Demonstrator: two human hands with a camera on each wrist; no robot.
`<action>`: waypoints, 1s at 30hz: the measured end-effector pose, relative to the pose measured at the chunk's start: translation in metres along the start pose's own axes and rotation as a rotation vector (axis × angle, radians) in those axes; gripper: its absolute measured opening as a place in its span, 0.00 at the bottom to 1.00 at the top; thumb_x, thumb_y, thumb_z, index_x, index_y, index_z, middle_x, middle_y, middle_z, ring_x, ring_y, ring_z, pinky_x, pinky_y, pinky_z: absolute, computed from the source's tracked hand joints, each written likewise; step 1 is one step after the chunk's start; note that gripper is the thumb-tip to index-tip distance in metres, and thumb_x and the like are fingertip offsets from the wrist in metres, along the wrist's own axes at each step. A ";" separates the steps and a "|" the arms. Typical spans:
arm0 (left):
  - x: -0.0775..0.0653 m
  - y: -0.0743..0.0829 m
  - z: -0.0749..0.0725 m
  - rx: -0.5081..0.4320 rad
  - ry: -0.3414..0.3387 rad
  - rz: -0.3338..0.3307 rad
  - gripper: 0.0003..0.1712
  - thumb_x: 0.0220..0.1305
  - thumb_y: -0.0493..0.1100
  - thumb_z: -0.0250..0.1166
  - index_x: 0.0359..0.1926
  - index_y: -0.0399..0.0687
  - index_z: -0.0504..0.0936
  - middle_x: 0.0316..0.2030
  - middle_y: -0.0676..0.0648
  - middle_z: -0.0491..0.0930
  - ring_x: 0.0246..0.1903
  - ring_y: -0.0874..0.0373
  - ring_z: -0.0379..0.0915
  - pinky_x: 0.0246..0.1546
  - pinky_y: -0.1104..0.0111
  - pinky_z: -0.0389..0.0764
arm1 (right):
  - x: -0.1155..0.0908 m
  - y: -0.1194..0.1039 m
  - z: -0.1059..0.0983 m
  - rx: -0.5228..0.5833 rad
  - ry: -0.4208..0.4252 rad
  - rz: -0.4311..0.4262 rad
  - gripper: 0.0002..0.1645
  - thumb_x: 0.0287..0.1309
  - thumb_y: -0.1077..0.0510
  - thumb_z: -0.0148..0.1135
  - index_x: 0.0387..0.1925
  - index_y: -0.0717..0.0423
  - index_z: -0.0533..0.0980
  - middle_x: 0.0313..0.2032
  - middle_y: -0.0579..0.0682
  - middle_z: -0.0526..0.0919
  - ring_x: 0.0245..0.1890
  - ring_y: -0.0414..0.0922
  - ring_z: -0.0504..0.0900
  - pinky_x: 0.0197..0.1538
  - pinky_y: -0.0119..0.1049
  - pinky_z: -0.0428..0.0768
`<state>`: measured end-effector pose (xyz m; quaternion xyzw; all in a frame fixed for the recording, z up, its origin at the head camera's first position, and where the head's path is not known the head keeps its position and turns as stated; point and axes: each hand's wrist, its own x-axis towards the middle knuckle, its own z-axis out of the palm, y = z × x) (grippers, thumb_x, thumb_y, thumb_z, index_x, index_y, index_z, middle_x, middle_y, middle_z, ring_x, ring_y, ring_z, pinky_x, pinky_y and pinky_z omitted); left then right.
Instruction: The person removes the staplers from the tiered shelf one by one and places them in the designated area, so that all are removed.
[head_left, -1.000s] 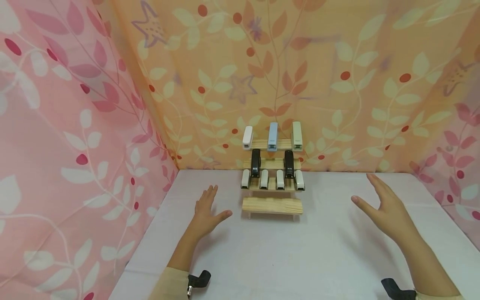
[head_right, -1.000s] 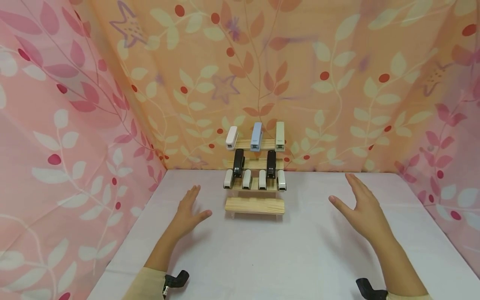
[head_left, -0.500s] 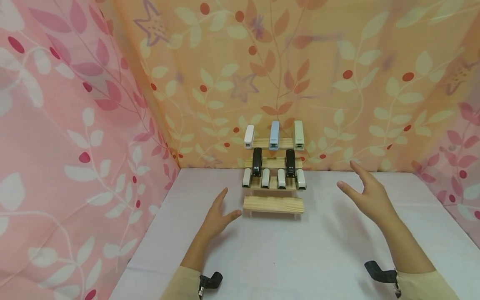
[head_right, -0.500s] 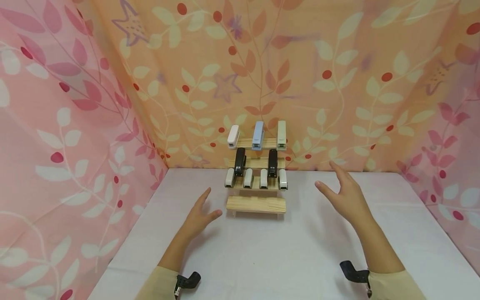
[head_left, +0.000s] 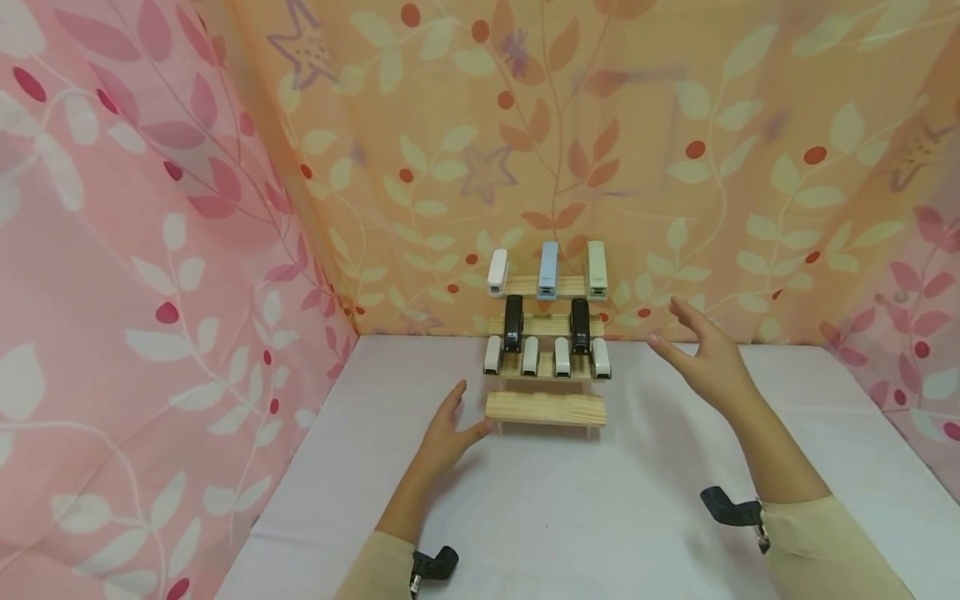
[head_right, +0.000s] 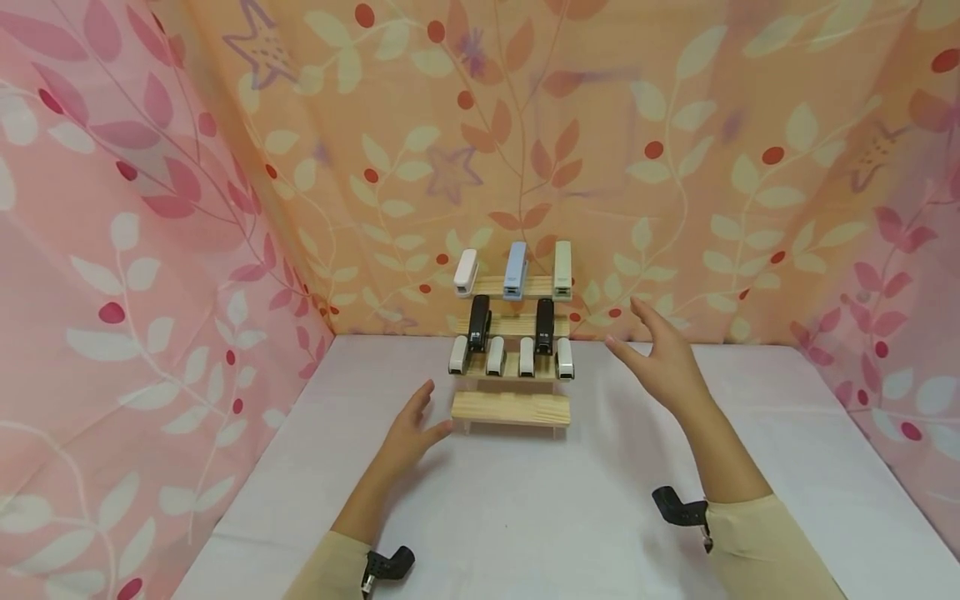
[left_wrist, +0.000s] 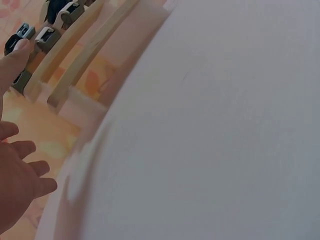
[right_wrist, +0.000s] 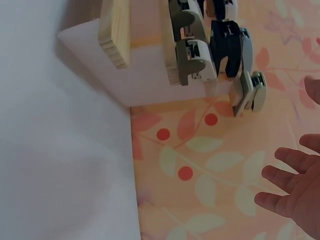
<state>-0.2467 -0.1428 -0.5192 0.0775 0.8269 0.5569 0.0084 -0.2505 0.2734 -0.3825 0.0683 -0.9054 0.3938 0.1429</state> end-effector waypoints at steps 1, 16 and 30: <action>0.000 0.001 0.002 -0.001 -0.002 -0.004 0.55 0.61 0.53 0.76 0.81 0.55 0.54 0.79 0.43 0.57 0.77 0.38 0.52 0.75 0.40 0.59 | 0.002 -0.001 0.000 0.007 0.003 -0.009 0.53 0.66 0.37 0.66 0.81 0.50 0.52 0.76 0.64 0.62 0.75 0.68 0.58 0.67 0.77 0.60; 0.006 -0.005 0.018 -0.080 -0.044 0.053 0.52 0.64 0.48 0.74 0.79 0.39 0.55 0.78 0.39 0.56 0.77 0.39 0.52 0.76 0.47 0.59 | 0.047 -0.026 0.015 0.020 -0.034 -0.031 0.54 0.65 0.36 0.67 0.80 0.52 0.54 0.74 0.61 0.66 0.75 0.64 0.61 0.70 0.70 0.64; 0.008 -0.014 0.025 -0.204 0.032 0.090 0.47 0.62 0.44 0.75 0.76 0.35 0.62 0.74 0.37 0.64 0.74 0.41 0.59 0.74 0.53 0.64 | 0.079 -0.031 0.037 0.087 -0.071 0.010 0.56 0.63 0.38 0.69 0.80 0.56 0.54 0.75 0.62 0.64 0.75 0.63 0.61 0.72 0.65 0.65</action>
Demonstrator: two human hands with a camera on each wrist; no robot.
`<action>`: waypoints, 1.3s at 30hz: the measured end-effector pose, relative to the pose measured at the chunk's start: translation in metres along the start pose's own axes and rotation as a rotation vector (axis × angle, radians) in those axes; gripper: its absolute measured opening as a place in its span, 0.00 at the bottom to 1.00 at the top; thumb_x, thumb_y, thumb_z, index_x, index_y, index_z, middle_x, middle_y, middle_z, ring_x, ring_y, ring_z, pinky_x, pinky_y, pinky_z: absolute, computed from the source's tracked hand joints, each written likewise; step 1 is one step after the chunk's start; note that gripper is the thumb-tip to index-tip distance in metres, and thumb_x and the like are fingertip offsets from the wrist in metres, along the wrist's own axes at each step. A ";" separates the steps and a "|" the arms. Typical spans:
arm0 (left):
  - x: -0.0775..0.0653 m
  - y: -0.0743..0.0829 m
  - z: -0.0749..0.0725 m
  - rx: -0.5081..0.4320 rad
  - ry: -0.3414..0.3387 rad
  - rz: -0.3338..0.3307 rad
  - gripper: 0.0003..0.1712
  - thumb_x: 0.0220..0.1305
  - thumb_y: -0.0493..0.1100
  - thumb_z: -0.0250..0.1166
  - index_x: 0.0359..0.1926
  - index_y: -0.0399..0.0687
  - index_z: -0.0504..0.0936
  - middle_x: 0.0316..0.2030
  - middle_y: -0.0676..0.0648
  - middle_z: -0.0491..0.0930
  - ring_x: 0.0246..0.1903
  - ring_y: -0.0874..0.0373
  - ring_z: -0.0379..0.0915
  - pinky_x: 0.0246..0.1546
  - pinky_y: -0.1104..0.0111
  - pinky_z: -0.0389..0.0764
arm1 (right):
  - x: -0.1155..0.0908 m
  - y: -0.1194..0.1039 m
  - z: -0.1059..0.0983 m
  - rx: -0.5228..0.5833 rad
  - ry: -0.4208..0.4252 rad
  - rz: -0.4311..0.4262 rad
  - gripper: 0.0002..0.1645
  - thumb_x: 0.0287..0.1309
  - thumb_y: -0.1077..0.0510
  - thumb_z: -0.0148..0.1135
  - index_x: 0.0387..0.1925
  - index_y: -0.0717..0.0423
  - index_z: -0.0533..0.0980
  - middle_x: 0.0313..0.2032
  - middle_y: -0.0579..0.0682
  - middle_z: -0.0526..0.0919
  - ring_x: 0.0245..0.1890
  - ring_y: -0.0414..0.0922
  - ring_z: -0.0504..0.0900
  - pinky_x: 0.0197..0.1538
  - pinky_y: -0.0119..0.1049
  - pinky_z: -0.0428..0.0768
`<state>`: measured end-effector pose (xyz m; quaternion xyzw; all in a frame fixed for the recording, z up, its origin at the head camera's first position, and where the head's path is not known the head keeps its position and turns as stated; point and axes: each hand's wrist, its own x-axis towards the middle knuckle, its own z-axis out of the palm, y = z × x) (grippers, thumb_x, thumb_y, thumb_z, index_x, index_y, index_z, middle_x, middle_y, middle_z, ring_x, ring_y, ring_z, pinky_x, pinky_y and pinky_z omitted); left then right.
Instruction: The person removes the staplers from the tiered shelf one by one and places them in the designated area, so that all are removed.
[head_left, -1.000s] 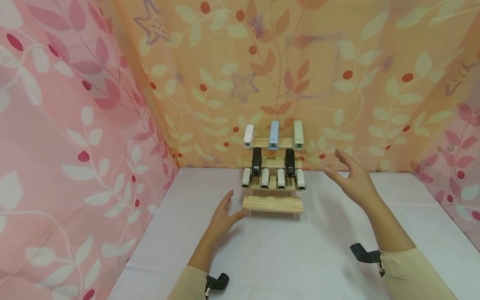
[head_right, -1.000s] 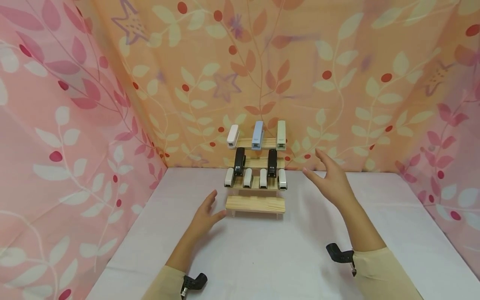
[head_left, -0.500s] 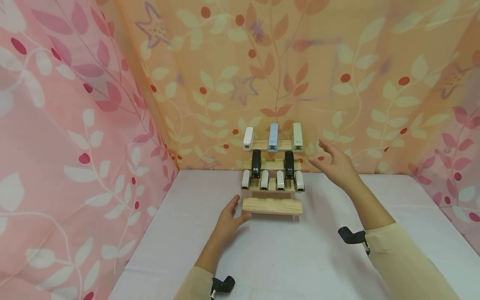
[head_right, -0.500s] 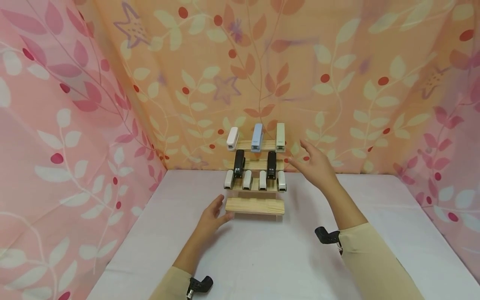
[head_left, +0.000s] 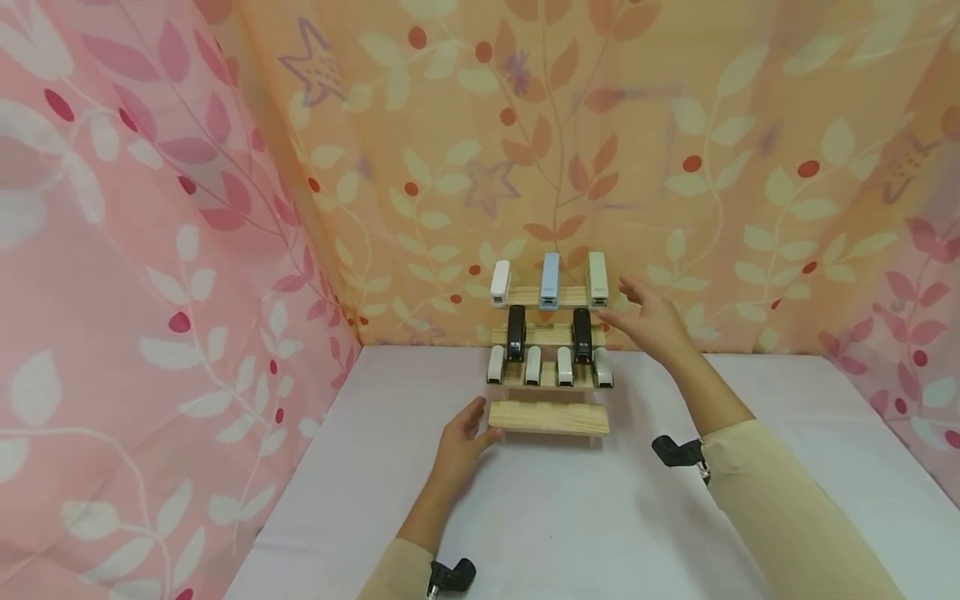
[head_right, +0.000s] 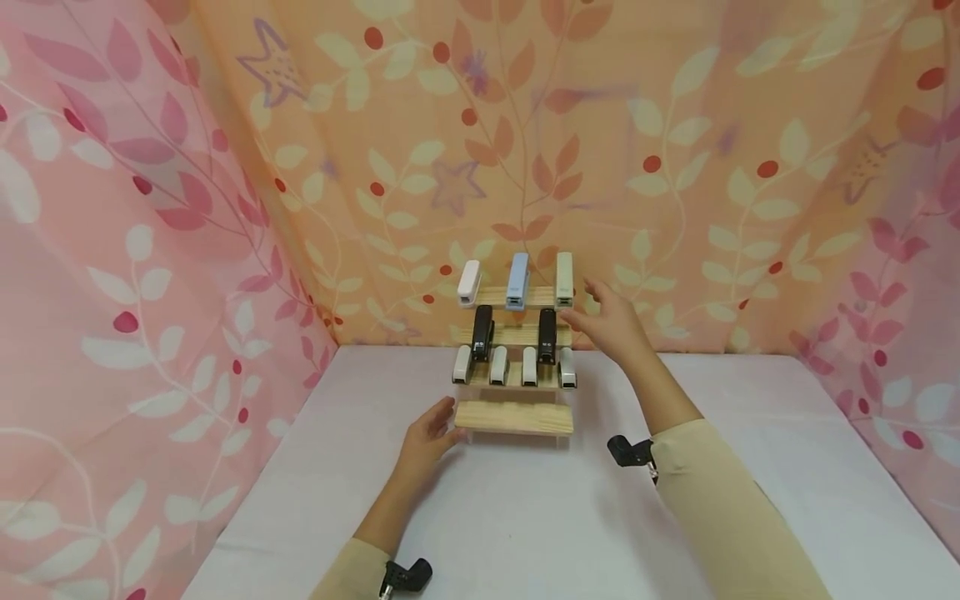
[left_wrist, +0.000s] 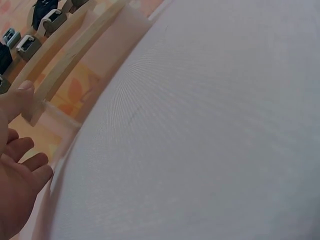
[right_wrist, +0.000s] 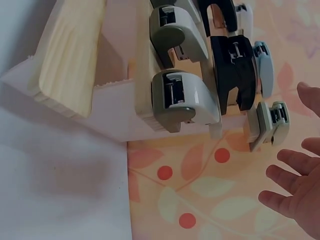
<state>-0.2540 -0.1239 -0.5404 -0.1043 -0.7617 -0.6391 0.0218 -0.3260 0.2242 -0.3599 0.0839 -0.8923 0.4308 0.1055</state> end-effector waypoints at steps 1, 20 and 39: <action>0.000 -0.001 0.001 -0.002 0.005 -0.001 0.46 0.62 0.44 0.75 0.75 0.35 0.63 0.74 0.37 0.65 0.74 0.41 0.60 0.74 0.53 0.64 | 0.001 0.000 0.001 -0.001 0.000 0.009 0.56 0.63 0.38 0.70 0.80 0.56 0.54 0.75 0.62 0.65 0.75 0.62 0.61 0.73 0.64 0.65; -0.002 -0.003 0.011 -0.048 0.017 0.006 0.38 0.66 0.41 0.72 0.72 0.33 0.68 0.68 0.33 0.71 0.70 0.39 0.66 0.72 0.53 0.67 | 0.021 -0.005 0.023 -0.002 0.023 0.049 0.53 0.63 0.37 0.69 0.78 0.57 0.59 0.73 0.62 0.67 0.75 0.64 0.60 0.74 0.64 0.63; 0.001 -0.005 0.011 -0.018 0.031 -0.004 0.35 0.67 0.37 0.70 0.71 0.32 0.68 0.68 0.33 0.72 0.70 0.39 0.67 0.71 0.54 0.69 | 0.027 0.000 0.027 -0.044 0.126 0.076 0.42 0.64 0.42 0.70 0.69 0.63 0.71 0.61 0.65 0.81 0.65 0.63 0.76 0.66 0.61 0.75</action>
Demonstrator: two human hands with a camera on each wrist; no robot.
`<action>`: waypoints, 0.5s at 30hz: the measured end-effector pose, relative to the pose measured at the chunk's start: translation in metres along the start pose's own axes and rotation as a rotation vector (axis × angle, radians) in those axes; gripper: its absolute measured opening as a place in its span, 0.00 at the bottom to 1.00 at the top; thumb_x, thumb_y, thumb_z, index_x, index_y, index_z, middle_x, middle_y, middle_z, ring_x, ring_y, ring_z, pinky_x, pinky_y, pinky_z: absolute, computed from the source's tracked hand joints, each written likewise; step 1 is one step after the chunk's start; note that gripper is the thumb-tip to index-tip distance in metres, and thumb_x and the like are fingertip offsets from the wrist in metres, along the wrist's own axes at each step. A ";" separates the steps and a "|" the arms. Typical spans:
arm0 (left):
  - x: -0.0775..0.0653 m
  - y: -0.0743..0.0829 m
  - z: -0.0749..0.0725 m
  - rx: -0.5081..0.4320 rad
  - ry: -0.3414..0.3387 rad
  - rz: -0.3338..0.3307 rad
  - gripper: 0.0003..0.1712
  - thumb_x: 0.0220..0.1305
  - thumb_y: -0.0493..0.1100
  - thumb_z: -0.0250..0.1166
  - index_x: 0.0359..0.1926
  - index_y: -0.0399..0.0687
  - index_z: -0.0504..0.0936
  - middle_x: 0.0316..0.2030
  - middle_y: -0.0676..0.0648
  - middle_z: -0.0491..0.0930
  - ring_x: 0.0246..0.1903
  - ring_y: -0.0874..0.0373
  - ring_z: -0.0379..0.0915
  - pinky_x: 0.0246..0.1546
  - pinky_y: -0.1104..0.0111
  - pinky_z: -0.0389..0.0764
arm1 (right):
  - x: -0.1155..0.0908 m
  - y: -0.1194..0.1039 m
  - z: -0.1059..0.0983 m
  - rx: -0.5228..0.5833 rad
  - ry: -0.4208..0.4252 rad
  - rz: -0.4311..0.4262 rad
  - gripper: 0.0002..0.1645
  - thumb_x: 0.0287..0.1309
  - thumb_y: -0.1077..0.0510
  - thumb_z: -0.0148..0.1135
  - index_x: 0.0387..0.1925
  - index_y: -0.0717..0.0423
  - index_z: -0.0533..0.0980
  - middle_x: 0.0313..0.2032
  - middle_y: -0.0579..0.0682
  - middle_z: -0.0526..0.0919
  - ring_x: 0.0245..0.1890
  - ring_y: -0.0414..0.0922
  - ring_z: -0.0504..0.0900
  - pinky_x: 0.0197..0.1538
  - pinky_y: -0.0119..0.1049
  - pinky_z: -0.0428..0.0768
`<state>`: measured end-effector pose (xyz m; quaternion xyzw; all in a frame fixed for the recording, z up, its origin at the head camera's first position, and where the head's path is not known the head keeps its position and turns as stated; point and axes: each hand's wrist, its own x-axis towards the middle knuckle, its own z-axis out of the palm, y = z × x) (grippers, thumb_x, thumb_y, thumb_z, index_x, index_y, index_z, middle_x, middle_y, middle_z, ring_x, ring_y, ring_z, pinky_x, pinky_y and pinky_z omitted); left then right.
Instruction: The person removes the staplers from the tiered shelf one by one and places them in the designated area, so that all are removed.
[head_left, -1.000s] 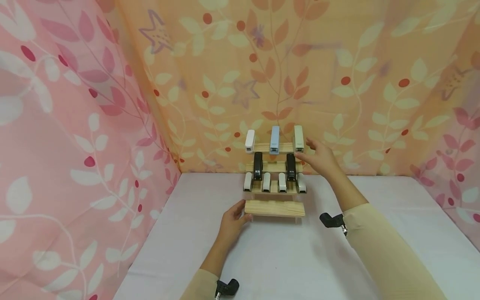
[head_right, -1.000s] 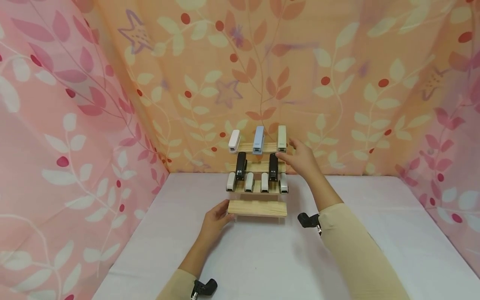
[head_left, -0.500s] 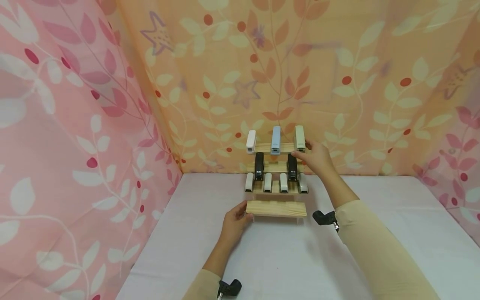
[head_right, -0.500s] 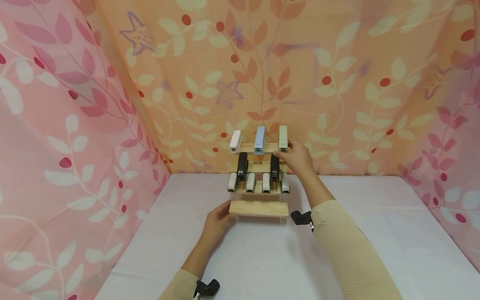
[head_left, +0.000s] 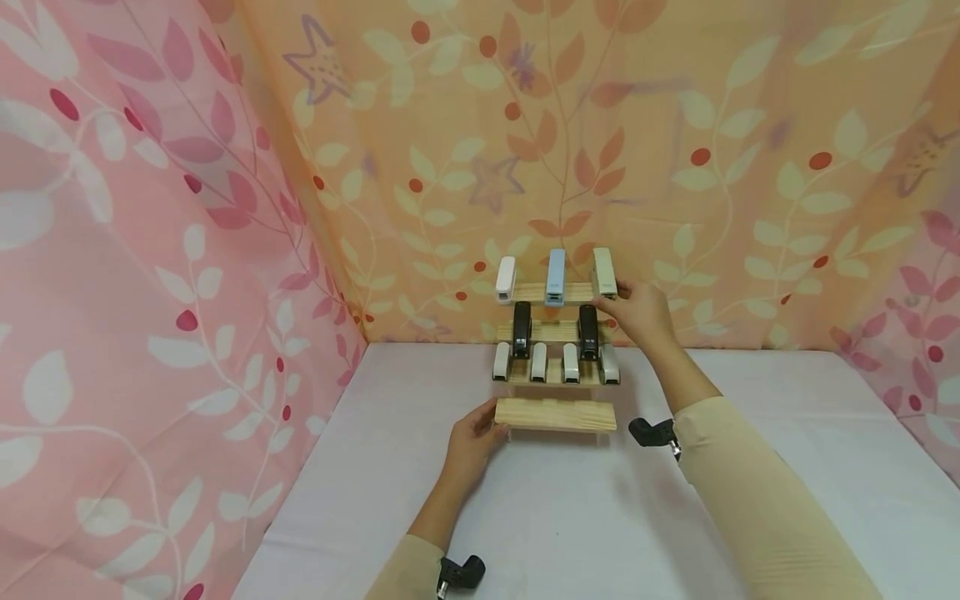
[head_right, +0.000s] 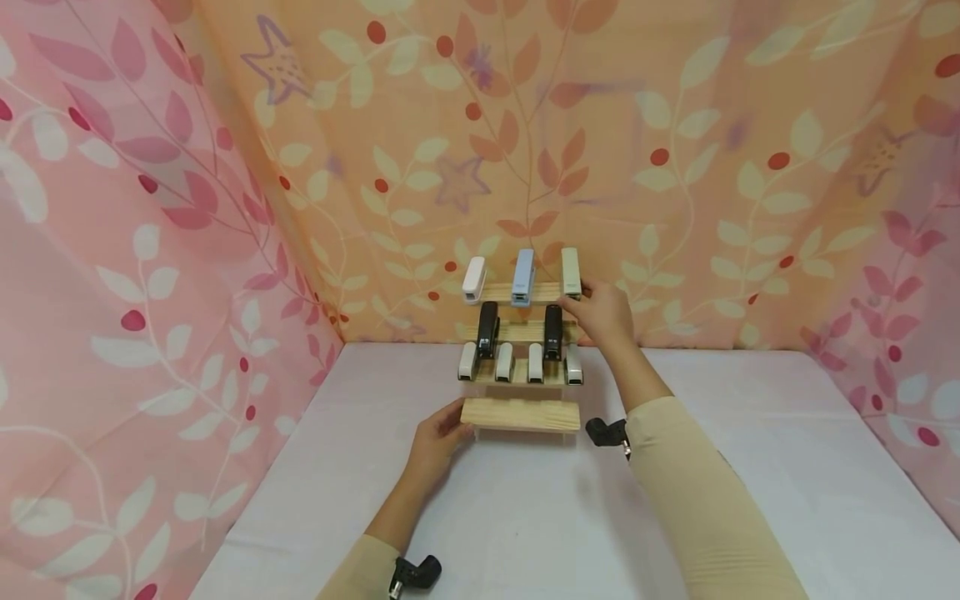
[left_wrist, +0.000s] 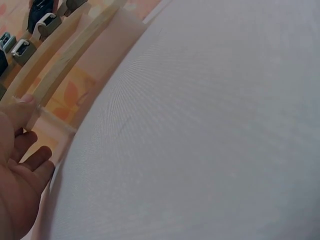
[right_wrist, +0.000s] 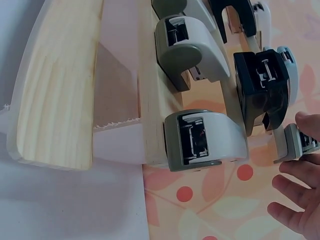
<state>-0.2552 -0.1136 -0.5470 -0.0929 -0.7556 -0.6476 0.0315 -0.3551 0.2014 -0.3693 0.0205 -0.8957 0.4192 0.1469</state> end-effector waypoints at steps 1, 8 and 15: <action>0.000 -0.001 0.000 -0.005 0.001 0.007 0.35 0.67 0.37 0.70 0.71 0.33 0.69 0.68 0.33 0.72 0.70 0.39 0.67 0.71 0.54 0.69 | 0.000 0.000 0.000 0.002 0.006 -0.005 0.40 0.64 0.44 0.70 0.68 0.64 0.73 0.60 0.65 0.81 0.63 0.63 0.77 0.64 0.60 0.77; -0.001 -0.002 -0.002 -0.023 0.007 0.018 0.36 0.65 0.43 0.72 0.71 0.38 0.71 0.67 0.36 0.74 0.69 0.42 0.69 0.69 0.58 0.72 | -0.002 0.000 0.001 -0.020 0.050 -0.036 0.27 0.64 0.50 0.68 0.57 0.64 0.80 0.48 0.65 0.87 0.46 0.58 0.86 0.46 0.51 0.84; 0.000 -0.003 -0.001 -0.010 0.009 -0.001 0.37 0.65 0.45 0.72 0.71 0.40 0.72 0.67 0.38 0.74 0.69 0.45 0.70 0.68 0.63 0.73 | -0.004 -0.002 0.003 -0.043 0.071 -0.026 0.28 0.64 0.48 0.68 0.60 0.60 0.80 0.49 0.62 0.88 0.41 0.56 0.87 0.42 0.49 0.83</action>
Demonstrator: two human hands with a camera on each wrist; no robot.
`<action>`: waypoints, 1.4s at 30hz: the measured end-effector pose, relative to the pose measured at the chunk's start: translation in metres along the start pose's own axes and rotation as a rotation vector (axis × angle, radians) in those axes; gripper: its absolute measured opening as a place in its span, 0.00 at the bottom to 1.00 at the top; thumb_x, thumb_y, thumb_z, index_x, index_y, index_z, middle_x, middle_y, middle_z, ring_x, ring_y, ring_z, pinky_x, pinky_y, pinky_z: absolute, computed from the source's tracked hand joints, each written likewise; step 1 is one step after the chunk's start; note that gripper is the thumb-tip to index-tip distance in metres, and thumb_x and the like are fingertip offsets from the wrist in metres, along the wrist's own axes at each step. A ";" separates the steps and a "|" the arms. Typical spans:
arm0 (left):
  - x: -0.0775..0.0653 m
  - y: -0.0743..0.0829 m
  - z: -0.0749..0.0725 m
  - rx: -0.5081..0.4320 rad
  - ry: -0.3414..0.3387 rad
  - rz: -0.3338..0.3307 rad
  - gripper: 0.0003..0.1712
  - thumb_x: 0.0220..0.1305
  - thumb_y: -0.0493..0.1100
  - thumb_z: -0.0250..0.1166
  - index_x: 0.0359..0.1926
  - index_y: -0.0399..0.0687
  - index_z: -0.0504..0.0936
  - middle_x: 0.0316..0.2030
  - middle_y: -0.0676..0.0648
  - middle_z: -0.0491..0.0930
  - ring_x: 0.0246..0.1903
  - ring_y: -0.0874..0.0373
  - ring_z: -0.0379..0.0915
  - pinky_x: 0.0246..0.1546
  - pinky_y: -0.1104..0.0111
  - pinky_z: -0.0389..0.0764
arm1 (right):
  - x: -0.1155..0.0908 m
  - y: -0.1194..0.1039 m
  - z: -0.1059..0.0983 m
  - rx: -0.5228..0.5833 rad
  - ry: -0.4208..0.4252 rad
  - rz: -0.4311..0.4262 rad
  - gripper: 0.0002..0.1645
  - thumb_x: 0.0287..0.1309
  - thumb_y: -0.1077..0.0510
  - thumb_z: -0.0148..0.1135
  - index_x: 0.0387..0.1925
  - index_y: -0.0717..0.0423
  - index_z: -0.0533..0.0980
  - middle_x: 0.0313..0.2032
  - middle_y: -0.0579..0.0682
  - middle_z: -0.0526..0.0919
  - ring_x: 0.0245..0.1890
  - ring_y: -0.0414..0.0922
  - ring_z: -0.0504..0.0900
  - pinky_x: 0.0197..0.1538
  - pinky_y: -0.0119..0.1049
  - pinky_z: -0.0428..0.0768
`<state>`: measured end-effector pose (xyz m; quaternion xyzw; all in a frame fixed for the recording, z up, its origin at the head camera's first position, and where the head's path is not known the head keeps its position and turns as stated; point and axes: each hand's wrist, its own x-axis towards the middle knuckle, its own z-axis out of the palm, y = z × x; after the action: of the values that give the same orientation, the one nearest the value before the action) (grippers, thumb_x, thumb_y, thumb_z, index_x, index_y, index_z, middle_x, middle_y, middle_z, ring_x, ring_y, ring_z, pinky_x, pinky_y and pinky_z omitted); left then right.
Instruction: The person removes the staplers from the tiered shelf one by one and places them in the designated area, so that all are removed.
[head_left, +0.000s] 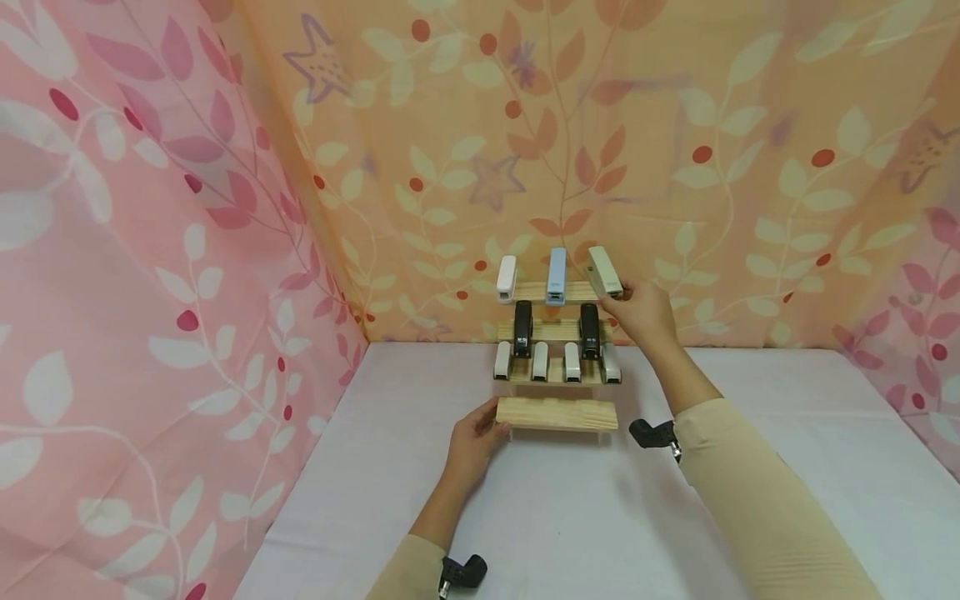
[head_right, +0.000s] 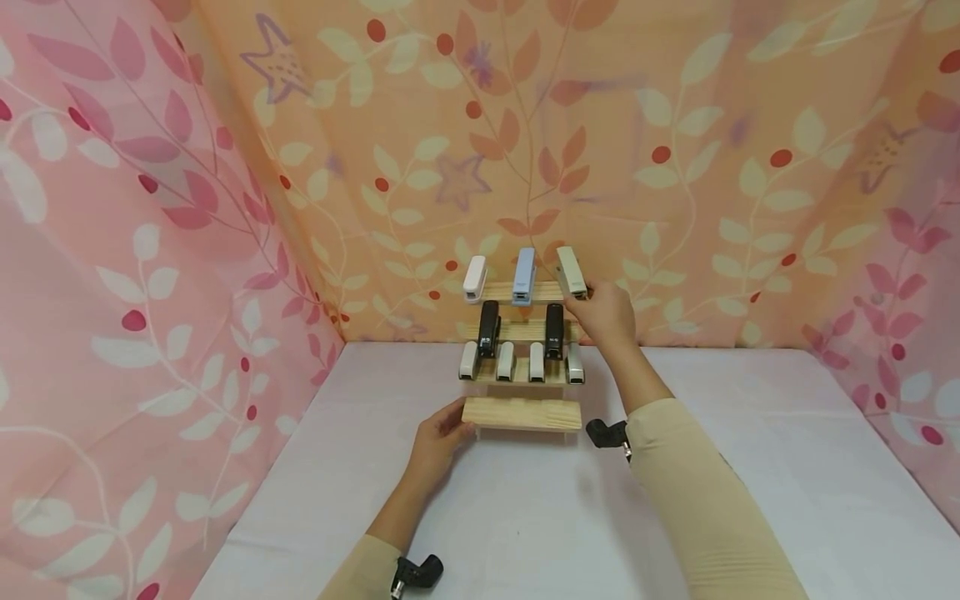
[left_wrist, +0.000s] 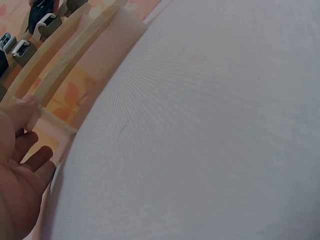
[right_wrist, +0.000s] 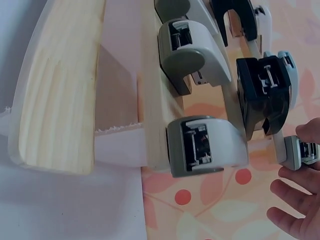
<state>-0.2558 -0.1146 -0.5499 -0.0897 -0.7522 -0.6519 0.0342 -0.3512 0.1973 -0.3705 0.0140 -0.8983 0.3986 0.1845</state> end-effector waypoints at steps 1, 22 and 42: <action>0.000 0.000 0.000 -0.002 0.000 -0.003 0.37 0.65 0.46 0.72 0.71 0.40 0.72 0.67 0.39 0.75 0.69 0.45 0.70 0.68 0.64 0.73 | 0.000 0.000 0.000 0.002 -0.005 0.007 0.29 0.64 0.47 0.68 0.60 0.59 0.80 0.50 0.62 0.87 0.40 0.56 0.88 0.43 0.50 0.83; 0.003 0.002 0.003 0.005 0.023 -0.008 0.36 0.64 0.45 0.74 0.70 0.40 0.74 0.67 0.38 0.75 0.68 0.46 0.71 0.67 0.64 0.74 | 0.001 0.002 -0.009 -0.118 0.126 0.027 0.26 0.63 0.46 0.66 0.54 0.60 0.83 0.41 0.61 0.89 0.33 0.55 0.84 0.24 0.38 0.73; 0.001 0.001 0.002 -0.026 0.041 -0.041 0.36 0.62 0.47 0.75 0.69 0.43 0.75 0.66 0.41 0.77 0.66 0.49 0.73 0.64 0.67 0.77 | -0.058 0.009 -0.051 -0.018 0.267 -0.042 0.22 0.61 0.49 0.71 0.53 0.57 0.85 0.42 0.61 0.90 0.40 0.53 0.89 0.26 0.19 0.73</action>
<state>-0.2567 -0.1127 -0.5495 -0.0611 -0.7445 -0.6639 0.0352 -0.2825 0.2334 -0.3654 -0.0219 -0.8686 0.3850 0.3111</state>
